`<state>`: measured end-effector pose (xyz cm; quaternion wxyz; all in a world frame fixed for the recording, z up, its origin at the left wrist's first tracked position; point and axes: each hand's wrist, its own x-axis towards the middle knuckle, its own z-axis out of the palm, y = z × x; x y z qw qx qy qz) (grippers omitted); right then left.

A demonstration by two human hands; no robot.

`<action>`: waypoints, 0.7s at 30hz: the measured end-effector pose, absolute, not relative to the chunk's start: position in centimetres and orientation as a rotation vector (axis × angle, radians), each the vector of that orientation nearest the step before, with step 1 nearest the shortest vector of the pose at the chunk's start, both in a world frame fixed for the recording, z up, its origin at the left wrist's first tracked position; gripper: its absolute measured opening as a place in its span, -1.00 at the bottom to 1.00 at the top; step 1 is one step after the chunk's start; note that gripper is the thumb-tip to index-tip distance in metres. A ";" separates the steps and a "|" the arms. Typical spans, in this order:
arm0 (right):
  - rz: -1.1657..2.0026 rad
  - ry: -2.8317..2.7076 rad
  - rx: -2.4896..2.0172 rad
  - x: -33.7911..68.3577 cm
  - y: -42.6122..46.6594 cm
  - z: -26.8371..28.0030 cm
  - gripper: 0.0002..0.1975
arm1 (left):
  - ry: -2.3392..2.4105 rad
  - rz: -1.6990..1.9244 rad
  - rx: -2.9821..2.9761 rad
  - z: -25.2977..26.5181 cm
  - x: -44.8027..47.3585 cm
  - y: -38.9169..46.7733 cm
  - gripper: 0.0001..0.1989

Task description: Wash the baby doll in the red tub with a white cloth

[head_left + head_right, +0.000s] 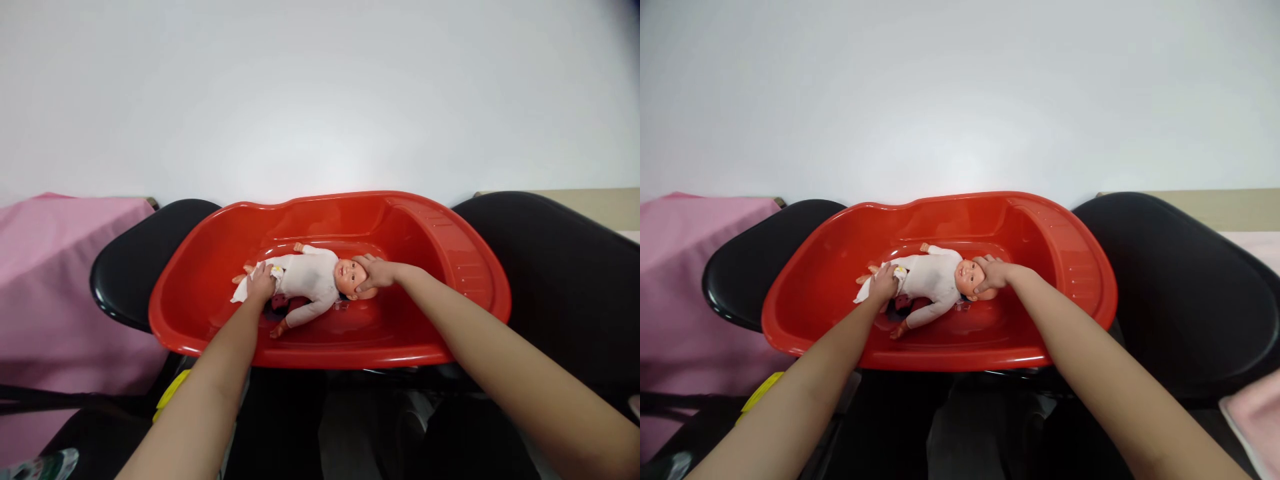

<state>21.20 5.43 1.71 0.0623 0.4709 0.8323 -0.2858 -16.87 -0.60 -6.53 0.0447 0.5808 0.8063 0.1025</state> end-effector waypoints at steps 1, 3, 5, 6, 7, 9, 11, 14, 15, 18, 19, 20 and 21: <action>-0.862 2.517 1.418 21.2 5.4 1.7 0.11 | 2.488 0.305 1.746 -6.9 -17.3 -0.6 -0.45; -0.857 2.525 1.406 21.3 5.5 1.6 0.10 | 2.566 0.299 1.676 -7.5 -18.0 -0.6 -0.40; -0.858 2.527 1.404 21.4 5.7 1.5 0.08 | 2.642 0.302 1.649 -7.9 -18.5 -0.4 -0.37; -0.862 2.528 1.404 21.4 5.7 1.5 0.07 | 2.676 0.305 1.654 -8.1 -18.6 -0.4 -0.37; -0.866 2.529 1.401 21.4 5.7 1.5 0.06 | 2.709 0.308 1.661 -8.2 -18.7 -0.3 -0.37; -0.870 2.522 1.403 21.3 5.6 1.6 0.06 | 2.778 0.312 1.659 -8.1 -18.7 -0.4 -0.36; -0.870 2.509 1.410 21.2 5.5 1.9 0.06 | 2.853 0.327 1.591 -7.7 -18.8 -0.5 -0.36; -0.860 2.505 1.411 21.1 5.3 2.1 0.04 | 2.881 0.365 1.399 -6.8 -19.2 -0.8 -0.41; -0.856 2.509 1.405 21.1 5.3 2.2 0.03 | 2.868 0.375 1.345 -6.5 -19.3 -0.9 -0.43; -0.851 2.515 1.393 21.1 5.3 2.1 0.04 | 2.850 0.354 1.283 -6.1 -19.6 -1.0 -0.48; -0.851 2.514 1.392 21.1 5.4 2.1 0.05 | 2.855 0.318 1.287 -6.1 -19.6 -1.0 -0.52; -0.851 2.511 1.392 21.1 5.4 2.0 0.06 | 2.860 0.260 1.298 -6.1 -19.6 -0.9 -0.55; -0.846 2.510 1.391 21.1 5.5 2.0 0.08 | 2.864 0.191 1.313 -6.1 -19.5 -0.9 -0.55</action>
